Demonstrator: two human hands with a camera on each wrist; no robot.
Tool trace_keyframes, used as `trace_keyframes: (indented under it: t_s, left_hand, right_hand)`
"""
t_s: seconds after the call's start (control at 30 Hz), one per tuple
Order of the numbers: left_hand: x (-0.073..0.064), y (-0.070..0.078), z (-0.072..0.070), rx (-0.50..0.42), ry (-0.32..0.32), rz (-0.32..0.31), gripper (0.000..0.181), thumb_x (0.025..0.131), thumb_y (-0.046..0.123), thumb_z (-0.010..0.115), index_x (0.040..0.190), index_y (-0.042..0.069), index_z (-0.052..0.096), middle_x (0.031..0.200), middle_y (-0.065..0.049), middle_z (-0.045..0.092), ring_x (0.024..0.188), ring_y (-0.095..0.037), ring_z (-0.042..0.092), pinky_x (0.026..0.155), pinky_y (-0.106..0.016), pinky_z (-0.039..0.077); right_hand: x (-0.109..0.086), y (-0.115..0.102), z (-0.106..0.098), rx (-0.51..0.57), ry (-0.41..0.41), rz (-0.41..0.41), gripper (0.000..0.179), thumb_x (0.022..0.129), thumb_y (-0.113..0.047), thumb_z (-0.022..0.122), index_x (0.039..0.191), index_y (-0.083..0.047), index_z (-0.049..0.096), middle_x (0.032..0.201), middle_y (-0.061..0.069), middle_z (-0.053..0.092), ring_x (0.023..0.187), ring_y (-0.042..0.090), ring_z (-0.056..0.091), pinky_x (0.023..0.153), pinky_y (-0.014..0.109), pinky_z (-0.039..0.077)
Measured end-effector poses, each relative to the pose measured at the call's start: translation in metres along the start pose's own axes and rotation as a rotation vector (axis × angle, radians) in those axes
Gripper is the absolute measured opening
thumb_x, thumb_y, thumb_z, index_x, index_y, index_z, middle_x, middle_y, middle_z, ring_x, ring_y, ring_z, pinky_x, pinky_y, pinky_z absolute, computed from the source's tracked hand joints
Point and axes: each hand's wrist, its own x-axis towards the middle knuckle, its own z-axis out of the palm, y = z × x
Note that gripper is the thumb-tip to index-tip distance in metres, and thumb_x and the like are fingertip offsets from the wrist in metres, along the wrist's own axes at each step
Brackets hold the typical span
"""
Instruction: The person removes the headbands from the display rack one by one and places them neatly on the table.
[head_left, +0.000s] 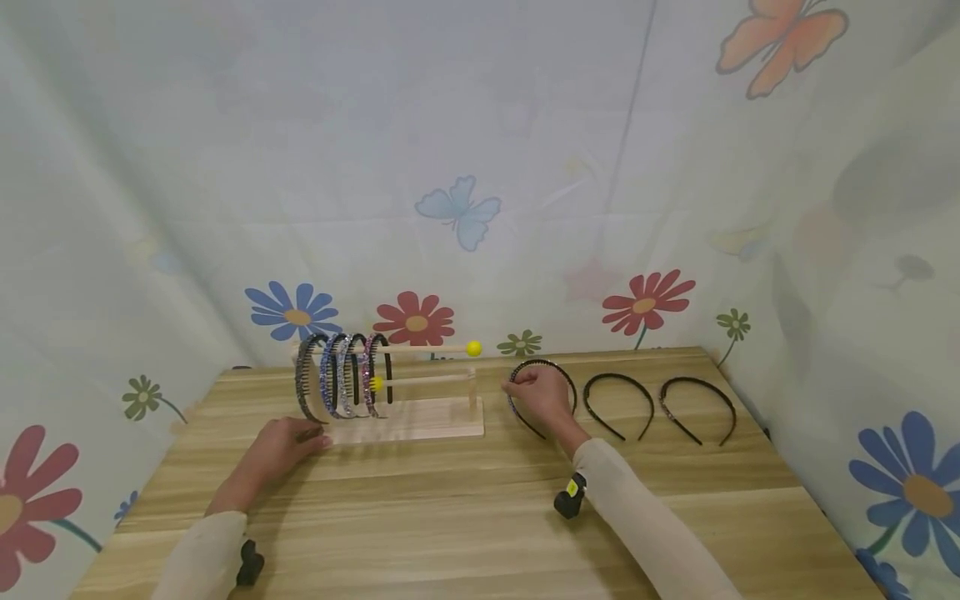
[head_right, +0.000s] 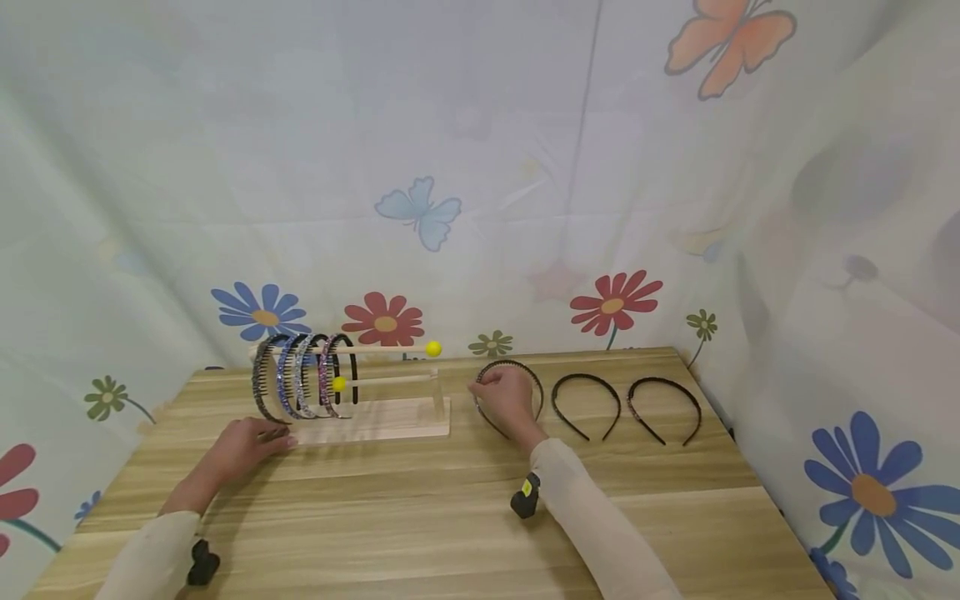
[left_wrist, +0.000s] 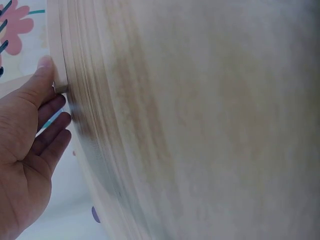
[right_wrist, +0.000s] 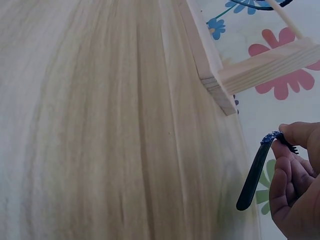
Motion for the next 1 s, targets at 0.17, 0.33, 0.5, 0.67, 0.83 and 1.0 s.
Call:
trace_keyframes:
  t_s: [0.17, 0.33, 0.5, 0.67, 0.83, 1.0]
  left_hand:
    - [0.0, 0.0, 0.0, 0.002, 0.004, 0.002, 0.016, 0.095, 0.027, 0.075, 0.098, 0.012, 0.079, 0.089, 0.002, 0.074, 0.077, -0.011, 0.063, 0.071, -0.04, 0.055]
    - [0.0, 0.002, -0.001, -0.001, 0.003, -0.012, 0.02, 0.095, 0.028, 0.075, 0.1, 0.01, 0.079, 0.091, -0.001, 0.076, 0.081, -0.016, 0.067, 0.075, -0.044, 0.057]
    - [0.0, 0.002, -0.001, -0.002, 0.002, -0.013, 0.019, 0.095, 0.028, 0.075, 0.099, 0.011, 0.079, 0.089, 0.001, 0.075, 0.078, -0.012, 0.064, 0.073, -0.042, 0.056]
    - [0.0, 0.001, -0.001, 0.002, 0.008, 0.0, 0.019, 0.095, 0.027, 0.075, 0.099, 0.009, 0.079, 0.091, -0.001, 0.075, 0.081, -0.016, 0.067, 0.075, -0.044, 0.057]
    - [0.0, 0.0, 0.0, 0.003, 0.008, -0.008, 0.021, 0.095, 0.027, 0.075, 0.101, 0.008, 0.079, 0.093, -0.003, 0.076, 0.084, -0.021, 0.07, 0.077, -0.048, 0.057]
    - [0.0, -0.002, 0.001, 0.005, 0.005, -0.024, 0.025, 0.094, 0.029, 0.075, 0.103, 0.006, 0.079, 0.096, -0.007, 0.076, 0.088, -0.026, 0.072, 0.08, -0.05, 0.058]
  right_hand:
    - [0.002, 0.006, 0.002, 0.002, 0.011, 0.011, 0.019, 0.083, -0.03, 0.087, 0.082, -0.012, 0.079, 0.08, -0.001, 0.075, 0.075, 0.015, 0.068, 0.073, 0.037, 0.057]
    - [0.004, 0.009, 0.004, 0.008, 0.01, 0.015, 0.02, 0.084, -0.03, 0.086, 0.084, -0.011, 0.08, 0.081, 0.0, 0.076, 0.077, 0.016, 0.069, 0.076, 0.039, 0.057]
    - [0.004, 0.009, 0.006, 0.021, 0.012, 0.024, 0.022, 0.086, -0.03, 0.084, 0.089, -0.009, 0.081, 0.085, 0.003, 0.077, 0.08, 0.019, 0.071, 0.078, 0.04, 0.058]
    - [0.003, 0.008, 0.008, 0.007, 0.015, 0.02, 0.023, 0.086, -0.03, 0.083, 0.09, -0.008, 0.081, 0.086, 0.004, 0.077, 0.082, 0.021, 0.071, 0.08, 0.041, 0.058]
    - [0.003, 0.01, 0.011, -0.02, 0.001, 0.026, 0.026, 0.086, -0.033, 0.083, 0.091, -0.008, 0.081, 0.085, 0.003, 0.078, 0.08, 0.019, 0.071, 0.08, 0.04, 0.058]
    - [0.004, 0.013, 0.012, -0.029, -0.003, 0.029, 0.026, 0.086, -0.034, 0.083, 0.091, -0.009, 0.081, 0.084, 0.002, 0.078, 0.079, 0.018, 0.071, 0.08, 0.041, 0.058]
